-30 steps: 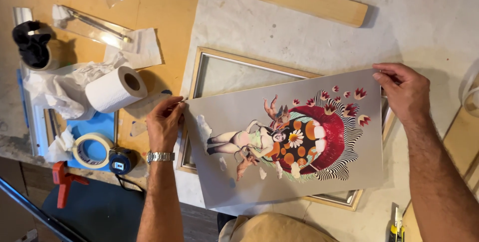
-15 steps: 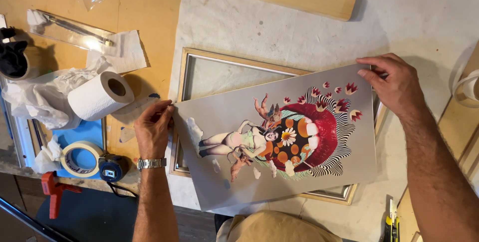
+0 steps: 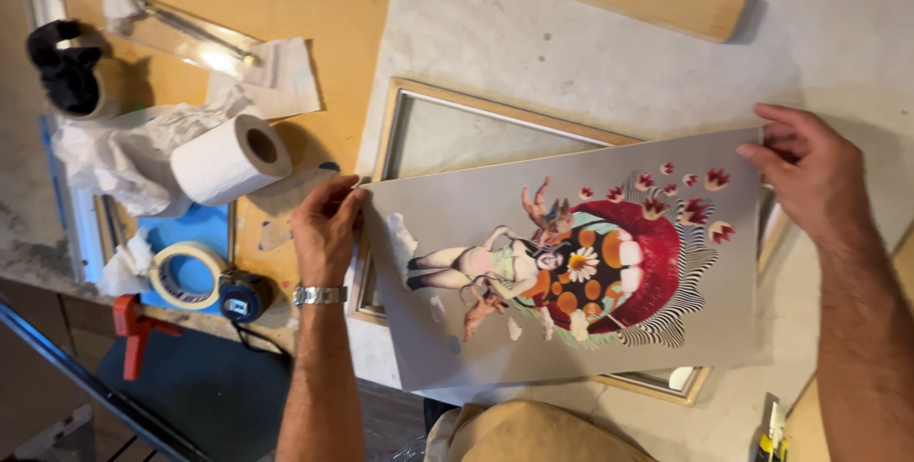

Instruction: Assemble an art print into a frame, clean the surface, cut backing material to size, and apply finish to the frame edges.

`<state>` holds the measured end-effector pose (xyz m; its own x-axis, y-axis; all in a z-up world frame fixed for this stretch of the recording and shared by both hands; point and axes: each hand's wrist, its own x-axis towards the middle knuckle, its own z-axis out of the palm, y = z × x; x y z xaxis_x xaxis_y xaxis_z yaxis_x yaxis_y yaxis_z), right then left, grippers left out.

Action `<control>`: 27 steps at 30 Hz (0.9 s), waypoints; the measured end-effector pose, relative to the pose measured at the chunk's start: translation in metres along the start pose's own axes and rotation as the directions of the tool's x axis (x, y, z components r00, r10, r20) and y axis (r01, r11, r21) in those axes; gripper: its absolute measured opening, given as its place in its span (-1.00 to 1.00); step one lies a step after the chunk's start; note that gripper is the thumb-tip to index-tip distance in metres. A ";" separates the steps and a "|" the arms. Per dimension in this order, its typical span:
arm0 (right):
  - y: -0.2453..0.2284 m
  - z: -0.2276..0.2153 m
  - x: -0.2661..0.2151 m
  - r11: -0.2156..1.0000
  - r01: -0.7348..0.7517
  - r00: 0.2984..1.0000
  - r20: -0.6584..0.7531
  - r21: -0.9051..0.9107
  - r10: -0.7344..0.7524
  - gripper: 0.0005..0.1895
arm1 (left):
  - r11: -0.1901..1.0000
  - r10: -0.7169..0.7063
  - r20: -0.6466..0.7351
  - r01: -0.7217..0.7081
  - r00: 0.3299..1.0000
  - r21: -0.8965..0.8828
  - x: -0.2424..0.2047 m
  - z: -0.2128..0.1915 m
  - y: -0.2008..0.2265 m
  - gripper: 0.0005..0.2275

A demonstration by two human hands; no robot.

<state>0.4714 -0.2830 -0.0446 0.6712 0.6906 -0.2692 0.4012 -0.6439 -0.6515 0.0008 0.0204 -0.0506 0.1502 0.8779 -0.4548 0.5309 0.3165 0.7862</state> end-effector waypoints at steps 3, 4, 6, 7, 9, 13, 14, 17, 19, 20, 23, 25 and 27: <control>-0.003 0.001 -0.001 0.995 -0.054 0.999 0.015 0.085 0.053 -0.53 | 1.000 -0.011 -0.011 0.011 1.000 -0.009 -0.001 0.000 0.003 -0.86; -0.004 0.001 -0.002 0.990 -0.066 0.998 0.025 0.123 0.063 -0.56 | 1.000 -0.014 -0.006 0.014 1.000 -0.006 -0.002 0.000 0.004 -0.86; 0.003 0.003 -0.001 0.989 -0.077 0.997 0.032 0.128 0.073 -0.55 | 0.998 -0.063 -0.005 0.062 0.998 -0.013 -0.002 -0.001 0.007 -0.86; 0.006 0.002 -0.001 0.988 -0.092 0.996 0.030 0.127 0.088 -0.54 | 0.994 -0.108 0.008 0.108 0.994 -0.024 -0.002 0.000 0.008 -0.85; 0.028 0.006 0.003 0.983 -0.089 0.996 0.036 0.163 0.084 -0.52 | 0.989 -0.144 0.010 0.144 0.990 -0.044 -0.004 0.000 0.012 -0.85; 0.047 0.008 0.006 0.952 -0.180 0.984 0.046 0.246 0.174 -0.66 | 0.983 -0.174 0.026 0.175 0.984 -0.054 -0.004 0.000 0.017 -0.84; 0.034 0.009 0.007 0.953 -0.182 0.983 0.044 0.243 0.176 -0.66 | 0.983 -0.174 0.030 0.176 0.984 -0.055 -0.004 -0.002 0.016 -0.84; 0.015 0.007 0.008 0.948 -0.254 0.965 -0.018 0.193 0.262 -0.81 | 0.989 -0.142 0.020 0.141 0.990 0.032 -0.001 -0.002 0.013 -0.85; 0.026 0.007 0.016 0.958 -0.263 0.965 0.007 0.111 0.263 -0.77 | 0.979 -0.101 0.022 0.096 0.995 0.178 0.002 -0.004 0.007 -0.83; 0.028 0.005 0.017 0.957 -0.274 0.961 -0.014 0.098 0.277 -0.77 | 0.982 -0.099 0.049 0.090 0.994 0.169 0.000 -0.001 0.010 -0.83; 0.027 0.007 0.019 0.944 -0.262 0.964 0.009 0.198 0.266 -0.79 | 0.981 -0.092 0.032 0.085 0.995 0.172 -0.004 -0.001 0.019 -0.85; 0.017 0.007 0.018 0.940 -0.280 0.959 0.008 0.197 0.284 -0.84 | 0.981 -0.153 0.006 0.151 0.988 0.120 -0.007 0.000 0.027 -0.85; 0.008 0.004 0.017 0.941 -0.290 0.956 0.004 0.176 0.294 -0.85 | 0.980 -0.165 0.011 0.162 0.986 0.116 -0.008 0.001 0.028 -0.85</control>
<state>0.4831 -0.2752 -0.0573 0.7570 0.4720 -0.4519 0.0729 -0.7483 -0.6594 0.0153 0.0221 -0.0255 0.0700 0.8097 -0.5826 0.6412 0.4109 0.6481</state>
